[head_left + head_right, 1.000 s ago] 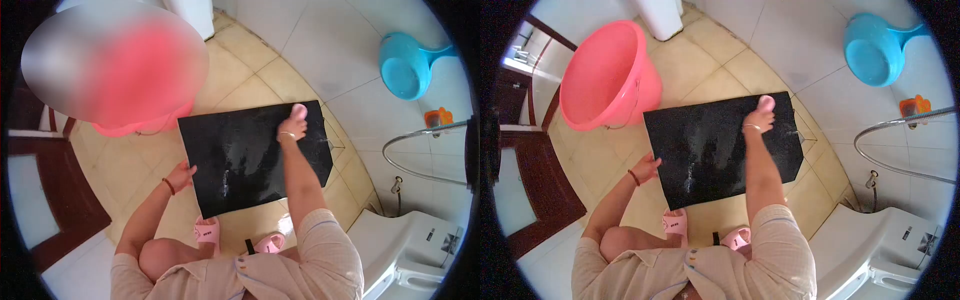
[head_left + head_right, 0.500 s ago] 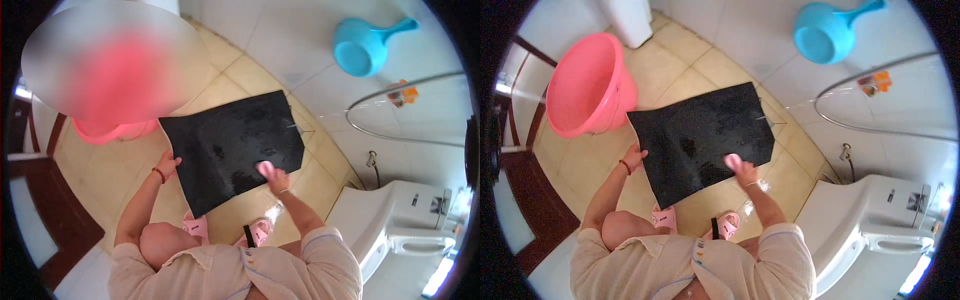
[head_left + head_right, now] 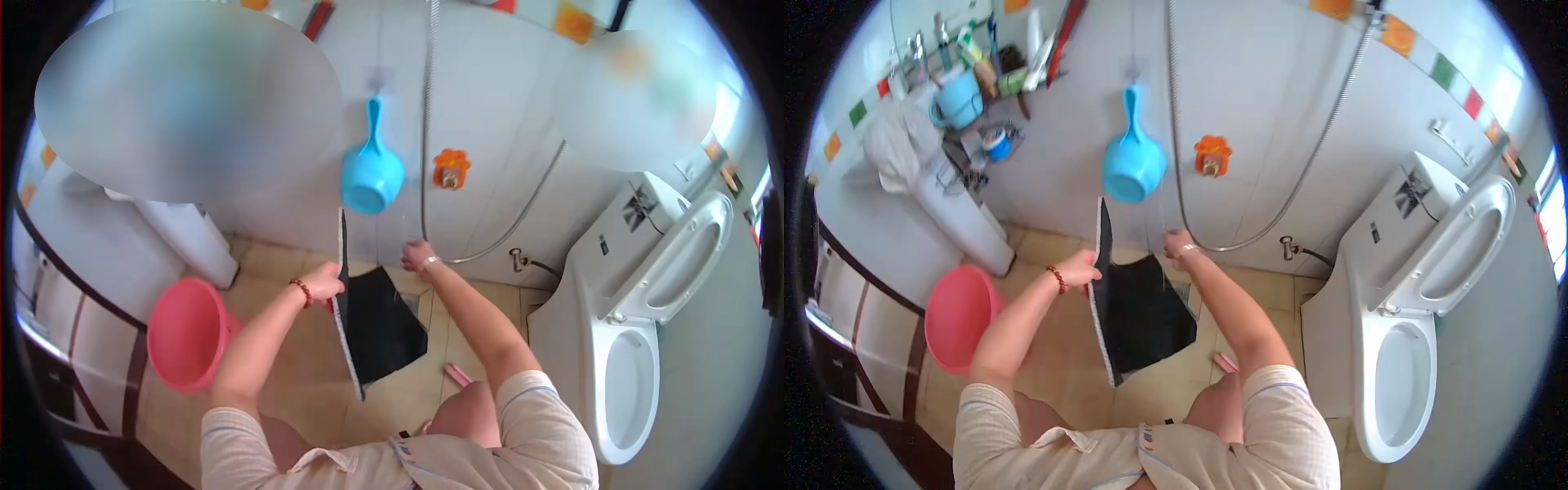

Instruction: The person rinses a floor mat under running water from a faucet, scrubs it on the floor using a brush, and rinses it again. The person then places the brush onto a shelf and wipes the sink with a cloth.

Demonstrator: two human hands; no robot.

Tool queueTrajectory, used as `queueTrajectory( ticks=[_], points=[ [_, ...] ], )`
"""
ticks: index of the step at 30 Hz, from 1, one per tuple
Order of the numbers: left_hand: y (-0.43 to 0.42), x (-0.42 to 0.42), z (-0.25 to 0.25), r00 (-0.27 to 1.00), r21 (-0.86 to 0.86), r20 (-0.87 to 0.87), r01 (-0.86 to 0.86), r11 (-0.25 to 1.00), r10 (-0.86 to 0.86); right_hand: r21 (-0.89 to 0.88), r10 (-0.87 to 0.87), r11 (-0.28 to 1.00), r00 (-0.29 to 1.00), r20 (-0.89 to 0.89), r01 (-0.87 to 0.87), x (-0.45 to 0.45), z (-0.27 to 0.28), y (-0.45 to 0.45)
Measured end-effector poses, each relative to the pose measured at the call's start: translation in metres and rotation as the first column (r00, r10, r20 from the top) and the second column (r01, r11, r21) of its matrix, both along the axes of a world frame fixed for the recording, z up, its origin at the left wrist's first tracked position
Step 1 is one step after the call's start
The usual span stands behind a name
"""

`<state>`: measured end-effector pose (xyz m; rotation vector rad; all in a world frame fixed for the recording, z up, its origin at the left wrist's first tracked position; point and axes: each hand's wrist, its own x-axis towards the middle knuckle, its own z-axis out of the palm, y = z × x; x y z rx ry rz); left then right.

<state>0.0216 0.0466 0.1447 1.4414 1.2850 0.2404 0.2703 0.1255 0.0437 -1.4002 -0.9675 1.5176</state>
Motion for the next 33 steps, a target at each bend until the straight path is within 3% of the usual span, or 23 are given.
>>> queueTrajectory(
  ticks=[1, 3, 5, 7, 9, 10, 11, 13, 14, 15, 17, 18, 19, 21, 23, 24, 25, 27, 28, 31, 32, 33],
  points=[
    [0.006, 0.013, 0.013, 1.0, 0.016, 0.018, -0.02, 1.0, 0.02, -0.024, -0.056, 0.998, 0.994, -0.091, 0.054, -0.008, 0.021, 0.02],
    [0.007, 0.043, 0.035, 0.993, 0.03, 0.108, -0.051, 0.998, 0.048, -0.099, -0.001, 0.995, 0.986, -0.165, -0.016, -0.018, 0.049, 0.051],
    [0.013, 0.064, 0.047, 0.975, 0.054, 0.208, -0.085, 0.995, 0.072, -0.124, -0.008, 0.992, 0.989, -0.15, -0.011, -0.026, 0.09, 0.05],
    [0.022, 0.084, 0.06, 0.98, 0.087, 0.193, -0.074, 0.993, 0.056, -0.158, -0.026, 0.987, 0.993, -0.118, 0.007, -0.024, 0.133, 0.042],
    [0.041, 0.099, 0.055, 0.914, 0.05, 0.354, -0.228, 0.972, 0.197, -0.125, 0.227, 0.972, 0.94, 0.253, -0.201, -0.023, 0.171, 0.037],
    [0.061, 0.101, 0.043, 0.902, 0.113, 0.4, -0.225, 0.968, 0.163, -0.111, 0.333, 0.942, 0.844, 0.42, -0.316, -0.021, 0.191, 0.032],
    [0.065, 0.107, 0.051, 0.902, 0.128, 0.405, -0.216, 0.968, 0.148, -0.096, 0.426, 0.876, 0.665, 0.614, -0.473, -0.018, 0.216, 0.022],
    [0.067, 0.12, 0.069, 0.69, -0.108, 0.638, -0.359, 0.927, 0.342, -0.131, 0.415, 0.692, 0.243, 0.877, -0.71, -0.014, 0.26, -0.003],
    [0.057, 0.124, 0.095, 0.653, -0.174, 0.667, -0.331, 0.927, 0.358, -0.148, 0.368, 0.644, 0.134, 0.92, -0.751, -0.013, 0.272, -0.013],
    [0.07, 0.126, 0.088, 0.657, -0.164, 0.668, -0.327, 0.93, 0.349, -0.14, 0.36, 0.649, 0.139, 0.923, -0.748, -0.011, 0.27, -0.019],
    [0.102, 0.132, 0.063, 0.308, -0.348, 0.866, -0.196, 0.917, 0.394, 0.076, 0.082, 0.634, 0.165, 0.983, -0.77, 0.004, 0.249, -0.037],
    [0.103, 0.137, 0.067, 0.32, -0.348, 0.862, -0.192, 0.918, 0.393, 0.148, -0.014, 0.619, 0.177, 0.984, -0.771, 0.012, 0.239, -0.047],
    [0.097, 0.144, 0.078, 0.354, -0.349, 0.835, -0.25, 0.903, 0.421, 0.31, -0.295, 0.655, 0.144, 0.944, -0.69, 0.02, 0.234, -0.065],
    [0.093, 0.156, 0.083, 0.402, -0.356, 0.793, -0.306, 0.883, 0.459, 0.47, -0.535, 0.651, 0.08, 0.841, -0.596, 0.027, 0.241, -0.081],
    [0.092, 0.165, 0.077, 0.235, -0.427, 0.834, -0.295, 0.854, 0.499, 0.218, -0.271, 0.891, -0.082, 0.959, -0.398, 0.037, 0.26, -0.077],
    [0.087, 0.17, 0.08, 0.177, -0.481, 0.822, -0.293, 0.826, 0.541, 0.186, -0.242, 0.871, -0.067, 0.968, -0.454, 0.046, 0.263, -0.075],
    [0.088, 0.175, 0.08, 0.197, -0.499, 0.803, -0.296, 0.815, 0.563, 0.17, -0.213, 0.88, -0.05, 0.976, -0.444, 0.052, 0.261, -0.07],
    [0.093, 0.179, 0.074, 0.114, -0.563, 0.761, -0.372, 0.738, 0.638, 0.202, -0.263, 0.847, -0.058, 0.963, -0.492, 0.059, 0.256, -0.06],
    [0.099, 0.178, 0.07, 0.164, -0.559, 0.765, -0.311, 0.768, 0.623, 0.171, -0.218, 0.853, -0.039, 0.975, -0.493, 0.063, 0.258, -0.058],
    [0.092, 0.182, 0.092, 0.206, -0.585, 0.683, -0.419, 0.694, 0.7, 0.158, -0.159, 0.842, 0.042, 0.986, -0.516, 0.073, 0.262, -0.051],
    [0.092, 0.178, 0.096, 0.289, -0.562, 0.673, -0.398, 0.725, 0.681, 0.192, -0.185, 0.834, 0.065, 0.981, -0.517, 0.077, 0.258, -0.046],
    [0.091, 0.175, 0.101, 0.285, -0.572, 0.662, -0.406, 0.713, 0.694, 0.228, -0.216, 0.824, 0.085, 0.973, -0.518, 0.08, 0.255, -0.043]
  ],
)
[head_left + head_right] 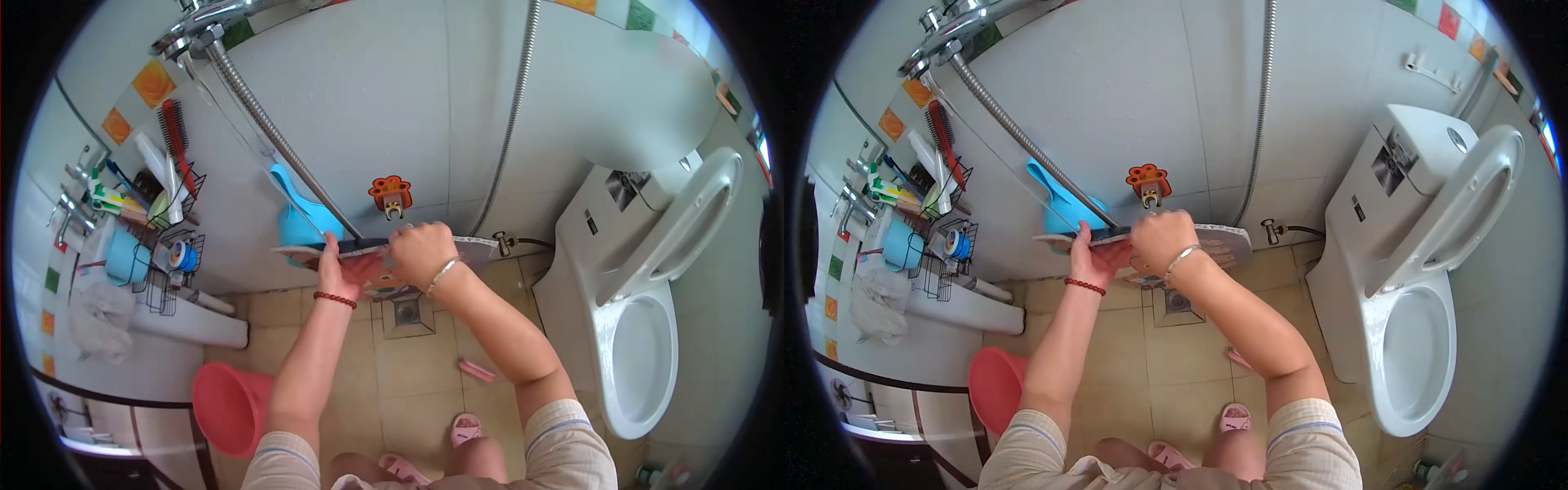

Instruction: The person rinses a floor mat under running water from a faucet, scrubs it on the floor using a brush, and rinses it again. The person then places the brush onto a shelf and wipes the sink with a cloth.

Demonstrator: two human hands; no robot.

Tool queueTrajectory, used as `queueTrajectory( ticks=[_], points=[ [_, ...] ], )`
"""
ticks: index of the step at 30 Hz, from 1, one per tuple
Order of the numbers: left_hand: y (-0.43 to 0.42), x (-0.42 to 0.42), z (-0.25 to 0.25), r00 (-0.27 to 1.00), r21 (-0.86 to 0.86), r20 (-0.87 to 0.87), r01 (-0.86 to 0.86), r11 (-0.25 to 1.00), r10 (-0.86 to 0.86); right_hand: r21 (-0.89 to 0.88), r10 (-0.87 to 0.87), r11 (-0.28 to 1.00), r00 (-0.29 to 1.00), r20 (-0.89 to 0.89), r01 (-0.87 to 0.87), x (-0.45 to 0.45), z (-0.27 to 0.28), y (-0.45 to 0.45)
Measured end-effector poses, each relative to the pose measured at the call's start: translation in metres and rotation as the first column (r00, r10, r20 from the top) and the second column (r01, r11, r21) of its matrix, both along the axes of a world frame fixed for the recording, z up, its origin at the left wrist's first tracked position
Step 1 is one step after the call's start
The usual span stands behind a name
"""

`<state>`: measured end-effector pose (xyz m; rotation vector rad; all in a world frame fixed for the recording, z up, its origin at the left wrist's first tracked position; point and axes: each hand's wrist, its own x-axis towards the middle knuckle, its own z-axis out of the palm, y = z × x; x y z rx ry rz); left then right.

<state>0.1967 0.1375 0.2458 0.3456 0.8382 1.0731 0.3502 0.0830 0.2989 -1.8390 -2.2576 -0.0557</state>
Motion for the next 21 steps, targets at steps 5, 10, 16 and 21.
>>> queueTrajectory(
  ticks=[5, 10, 16, 21],
  points=[
    [-0.006, -0.029, 0.0, 0.995, -0.253, 0.001, 0.097, 0.963, -0.1, -0.01, 0.083, 0.997, 0.995, 0.053, -0.083, 0.004, 0.0, 0.001],
    [-0.025, -0.038, 0.036, 0.998, -0.4, 0.036, 0.059, 0.915, -0.049, -0.032, 0.019, 0.999, 1.0, 0.013, -0.019, 0.004, 0.031, -0.019],
    [0.011, -0.033, 0.087, 0.988, -0.212, -0.154, -0.054, 0.976, 0.021, 0.249, -0.045, 0.966, 0.994, -0.095, 0.067, 0.031, 0.104, -0.055],
    [0.019, -0.004, 0.185, 0.981, -0.317, -0.147, -0.165, 0.934, 0.123, 0.256, -0.088, 0.96, 0.989, -0.121, 0.117, 0.049, 0.196, -0.061]
  ],
)
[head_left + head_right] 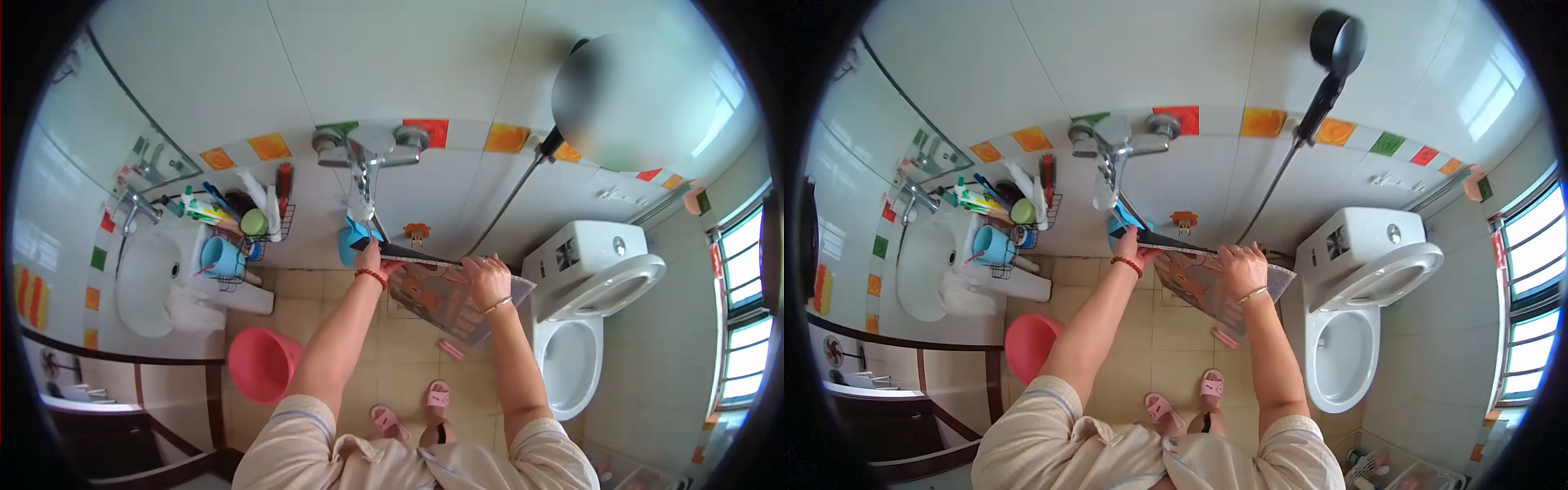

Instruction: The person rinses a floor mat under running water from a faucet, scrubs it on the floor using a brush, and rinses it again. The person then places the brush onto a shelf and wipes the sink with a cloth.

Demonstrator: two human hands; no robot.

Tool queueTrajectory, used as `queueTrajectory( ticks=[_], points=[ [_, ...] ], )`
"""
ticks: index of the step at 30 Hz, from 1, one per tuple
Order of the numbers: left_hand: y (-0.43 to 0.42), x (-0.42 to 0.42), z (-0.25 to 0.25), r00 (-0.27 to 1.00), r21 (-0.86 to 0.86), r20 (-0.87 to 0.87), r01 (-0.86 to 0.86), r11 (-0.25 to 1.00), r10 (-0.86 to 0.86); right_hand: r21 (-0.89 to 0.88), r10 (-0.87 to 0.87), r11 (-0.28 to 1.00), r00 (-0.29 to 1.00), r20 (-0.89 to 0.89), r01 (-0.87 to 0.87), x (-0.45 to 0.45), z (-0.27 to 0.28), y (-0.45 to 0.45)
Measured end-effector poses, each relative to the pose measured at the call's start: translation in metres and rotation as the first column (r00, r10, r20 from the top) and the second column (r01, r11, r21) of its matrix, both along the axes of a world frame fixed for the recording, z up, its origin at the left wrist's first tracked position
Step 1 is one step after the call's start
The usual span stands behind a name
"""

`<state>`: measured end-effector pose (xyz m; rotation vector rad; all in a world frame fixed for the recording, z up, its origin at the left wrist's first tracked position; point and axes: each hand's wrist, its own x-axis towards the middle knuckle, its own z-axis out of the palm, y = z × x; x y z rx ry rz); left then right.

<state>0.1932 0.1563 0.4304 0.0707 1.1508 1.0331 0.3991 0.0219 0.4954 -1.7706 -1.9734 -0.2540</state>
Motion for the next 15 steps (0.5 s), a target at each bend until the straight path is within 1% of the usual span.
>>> queueTrajectory(
  ticks=[1, 3, 4, 5, 6, 7, 8, 9, 11, 13, 14, 15],
  points=[
    [0.008, 0.003, 0.011, 1.0, 0.004, 0.002, 0.003, 1.0, -0.003, 0.004, -0.003, 1.0, 1.0, 0.002, 0.003, 0.004, 0.015, 0.001],
    [0.008, 0.004, 0.026, 0.984, 0.039, 0.152, 0.086, 0.996, -0.091, -0.222, -0.044, 0.974, 0.998, 0.043, 0.052, 0.018, 0.032, -0.008],
    [-0.002, 0.009, 0.054, 0.992, 0.04, 0.095, 0.08, 0.996, -0.083, -0.227, -0.043, 0.973, 0.998, 0.044, 0.052, 0.024, 0.038, -0.013],
    [-0.006, 0.008, 0.057, 0.992, 0.035, 0.093, 0.08, 0.996, -0.083, -0.29, -0.052, 0.955, 0.998, 0.036, 0.06, 0.031, 0.044, -0.017],
    [-0.005, 0.006, 0.053, 0.988, 0.025, 0.061, 0.14, 0.99, -0.142, -0.349, -0.063, 0.935, 0.998, 0.028, 0.069, 0.036, 0.047, -0.018],
    [-0.001, 0.003, 0.055, 0.979, 0.018, 0.03, 0.2, 0.98, -0.2, -0.345, -0.064, 0.936, 0.998, 0.026, 0.069, 0.041, 0.047, -0.019],
    [-0.001, -0.006, 0.06, 0.962, 0.041, 0.094, 0.253, 0.966, -0.256, -0.316, -0.056, 0.948, 0.998, -0.036, 0.042, 0.047, 0.047, -0.022],
    [-0.002, -0.013, 0.062, 0.962, 0.038, 0.098, 0.252, 0.967, -0.254, -0.29, -0.044, 0.957, 0.994, -0.095, 0.014, 0.048, 0.047, -0.024],
    [-0.003, -0.026, 0.07, 0.927, -0.032, 0.297, 0.25, 0.968, -0.229, -0.307, -0.057, 0.951, 0.992, -0.116, 0.018, 0.04, 0.053, -0.023],
    [-0.003, -0.043, 0.073, 0.92, -0.022, 0.32, 0.248, 0.969, -0.228, -0.296, -0.075, 0.955, 0.989, -0.125, 0.035, 0.029, 0.05, -0.014],
    [-0.005, -0.053, 0.076, 0.916, -0.019, 0.361, 0.194, 0.981, -0.174, -0.306, -0.093, 0.951, 0.988, -0.12, 0.053, 0.02, 0.051, -0.011],
    [0.0, -0.06, 0.079, 0.905, -0.011, 0.408, 0.139, 0.99, -0.123, -0.297, -0.069, 0.954, 0.99, -0.12, 0.031, 0.012, 0.055, -0.002]
  ],
)
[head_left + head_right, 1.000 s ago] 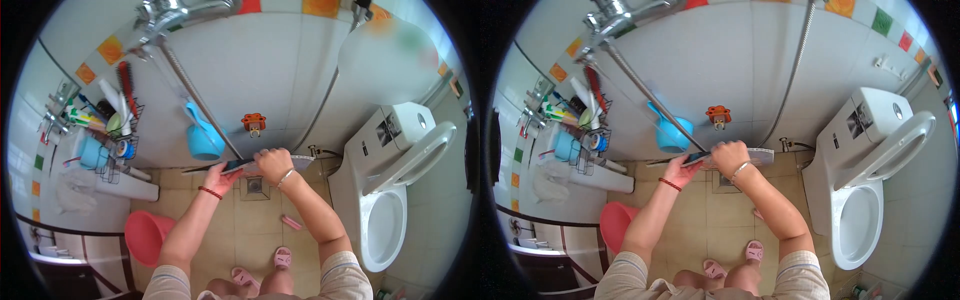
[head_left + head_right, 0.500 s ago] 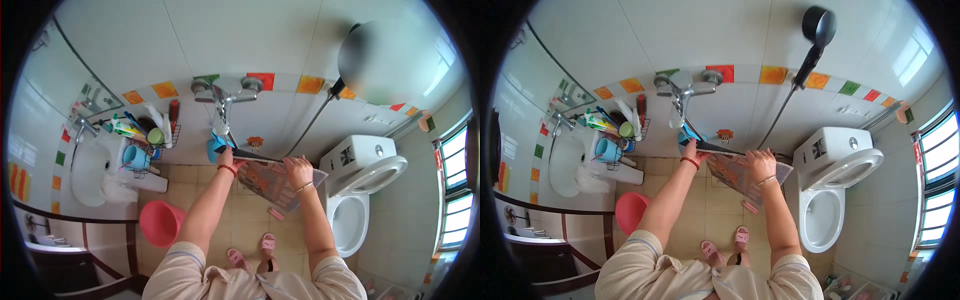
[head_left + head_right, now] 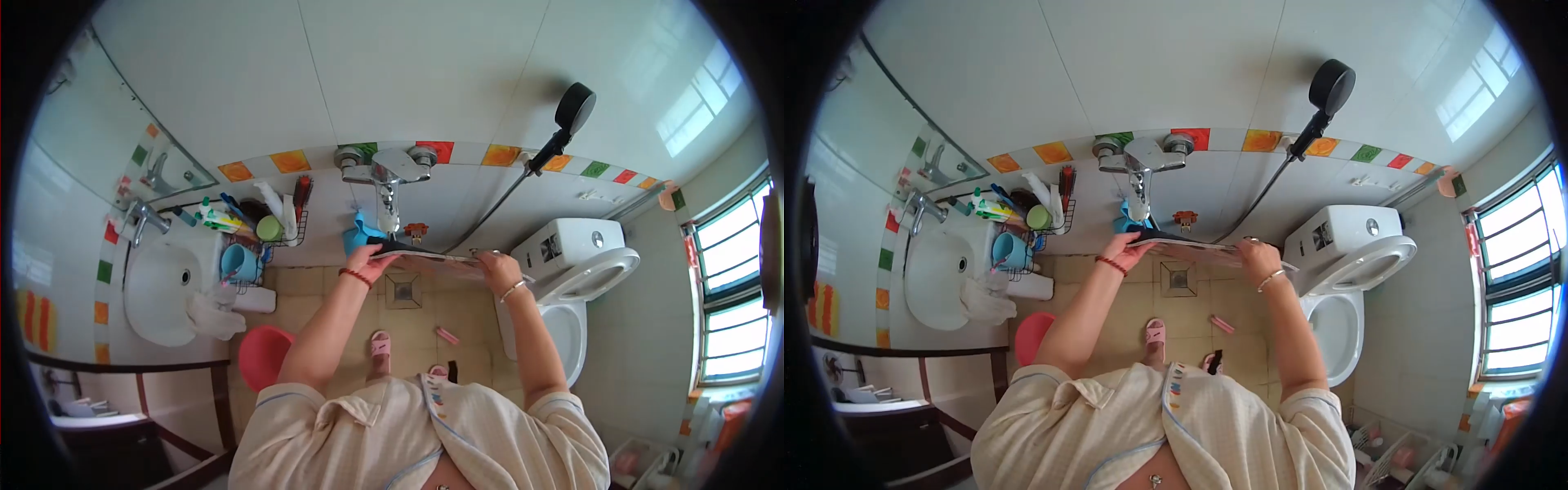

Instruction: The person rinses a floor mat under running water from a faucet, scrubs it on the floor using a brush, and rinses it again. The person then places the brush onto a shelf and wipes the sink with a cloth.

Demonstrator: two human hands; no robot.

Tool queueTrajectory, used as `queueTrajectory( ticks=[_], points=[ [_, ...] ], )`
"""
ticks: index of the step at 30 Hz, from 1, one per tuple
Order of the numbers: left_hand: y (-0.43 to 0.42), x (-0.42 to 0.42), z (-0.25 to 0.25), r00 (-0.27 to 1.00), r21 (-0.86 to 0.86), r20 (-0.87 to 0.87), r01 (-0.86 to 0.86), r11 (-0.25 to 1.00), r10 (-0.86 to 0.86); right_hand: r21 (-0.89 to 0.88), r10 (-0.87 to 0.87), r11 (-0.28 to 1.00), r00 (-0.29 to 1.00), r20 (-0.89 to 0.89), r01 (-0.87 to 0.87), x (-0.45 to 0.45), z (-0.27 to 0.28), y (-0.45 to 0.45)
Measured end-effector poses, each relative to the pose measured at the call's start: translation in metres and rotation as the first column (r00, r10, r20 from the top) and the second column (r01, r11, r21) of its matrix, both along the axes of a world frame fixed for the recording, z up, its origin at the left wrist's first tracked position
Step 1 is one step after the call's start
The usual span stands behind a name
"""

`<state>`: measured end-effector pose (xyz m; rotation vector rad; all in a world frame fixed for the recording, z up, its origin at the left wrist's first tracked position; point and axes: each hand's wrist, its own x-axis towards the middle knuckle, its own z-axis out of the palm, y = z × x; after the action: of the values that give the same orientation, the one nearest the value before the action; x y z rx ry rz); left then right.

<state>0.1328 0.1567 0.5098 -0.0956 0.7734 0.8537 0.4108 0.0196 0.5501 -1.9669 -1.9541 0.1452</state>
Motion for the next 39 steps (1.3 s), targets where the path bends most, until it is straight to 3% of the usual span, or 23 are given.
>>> queueTrajectory(
  ticks=[1, 5, 8, 10, 11, 13, 17, 19, 20, 22, 24, 27, 28, 30, 34, 35, 36, 39],
  points=[
    [0.006, -0.013, -0.004, 0.999, -0.083, 0.051, -0.013, 0.996, 0.018, 0.001, 0.028, 1.0, 1.0, 0.001, -0.028, -0.01, 0.005, 0.007],
    [0.013, -0.067, 0.013, 0.994, -0.077, 0.079, -0.064, 0.995, 0.07, 0.074, 0.102, 0.992, 0.995, -0.004, -0.101, -0.054, 0.023, 0.045],
    [0.015, -0.103, 0.006, 0.978, -0.186, 0.14, -0.125, 0.975, 0.152, 0.093, 0.166, 0.981, 0.984, 0.069, -0.172, -0.076, 0.013, 0.072],
    [0.015, -0.121, 0.0, 0.939, -0.253, 0.189, -0.237, 0.938, 0.288, 0.079, 0.262, 0.958, 0.954, 0.147, -0.275, -0.086, 0.007, 0.087],
    [0.015, -0.127, -0.003, 0.941, -0.197, 0.149, -0.273, 0.942, 0.304, 0.075, 0.266, 0.957, 0.952, 0.149, -0.279, -0.092, 0.009, 0.091],
    [0.01, -0.138, -0.006, 0.915, -0.273, 0.189, -0.299, 0.915, 0.355, 0.163, 0.359, 0.916, 0.93, 0.081, -0.368, -0.1, 0.012, 0.093],
    [-0.016, -0.149, -0.002, 0.871, -0.346, 0.285, -0.296, 0.89, 0.401, 0.109, 0.352, 0.932, 0.935, -0.035, -0.346, -0.095, 0.002, 0.086],
    [-0.022, -0.157, 0.003, 0.858, -0.328, 0.342, -0.274, 0.904, 0.384, -0.172, 0.35, 0.93, 0.925, 0.148, -0.325, -0.077, -0.009, 0.083],
    [-0.026, -0.161, 0.01, 0.873, -0.284, 0.292, -0.312, 0.907, 0.392, -0.168, 0.362, 0.926, 0.921, 0.143, -0.338, -0.078, -0.02, 0.084],
    [-0.03, -0.174, 0.01, 0.877, -0.239, 0.241, -0.361, 0.901, 0.415, -0.476, 0.328, 0.857, 0.92, 0.214, -0.195, -0.08, -0.041, 0.089],
    [-0.035, -0.199, 0.006, 0.856, -0.196, 0.262, -0.405, 0.893, 0.446, -0.434, 0.34, 0.874, 0.913, 0.224, -0.219, -0.101, -0.042, 0.098],
    [-0.051, -0.224, 0.007, 0.842, -0.113, 0.249, -0.465, 0.878, 0.479, -0.045, 0.21, 0.977, 0.968, 0.134, -0.206, -0.124, -0.036, 0.112],
    [-0.057, -0.229, 0.008, 0.841, -0.077, 0.263, -0.47, 0.88, 0.472, -0.037, 0.218, 0.976, 0.967, 0.13, -0.214, -0.127, -0.037, 0.114],
    [-0.069, -0.232, 0.008, 0.823, -0.059, 0.267, -0.505, 0.861, 0.501, 0.303, 0.178, 0.931, 0.978, 0.11, -0.203, -0.132, -0.038, 0.118],
    [-0.09, -0.238, -0.03, 0.795, -0.113, 0.091, -0.591, 0.799, 0.6, 0.337, 0.197, 0.913, 0.971, 0.137, -0.232, -0.133, -0.024, 0.112],
    [-0.092, -0.235, -0.035, 0.759, -0.131, 0.036, -0.642, 0.756, 0.65, 0.251, 0.229, 0.931, 0.959, 0.163, -0.265, -0.135, -0.017, 0.11],
    [-0.093, -0.233, -0.038, 0.764, -0.134, 0.036, -0.635, 0.76, 0.645, 0.163, 0.264, 0.942, 0.947, 0.184, -0.295, -0.137, -0.012, 0.108],
    [-0.096, -0.222, -0.04, 0.747, -0.183, 0.162, -0.62, 0.763, 0.645, 0.28, 0.34, 0.872, 0.908, 0.243, -0.402, -0.141, -0.009, 0.109]
  ],
)
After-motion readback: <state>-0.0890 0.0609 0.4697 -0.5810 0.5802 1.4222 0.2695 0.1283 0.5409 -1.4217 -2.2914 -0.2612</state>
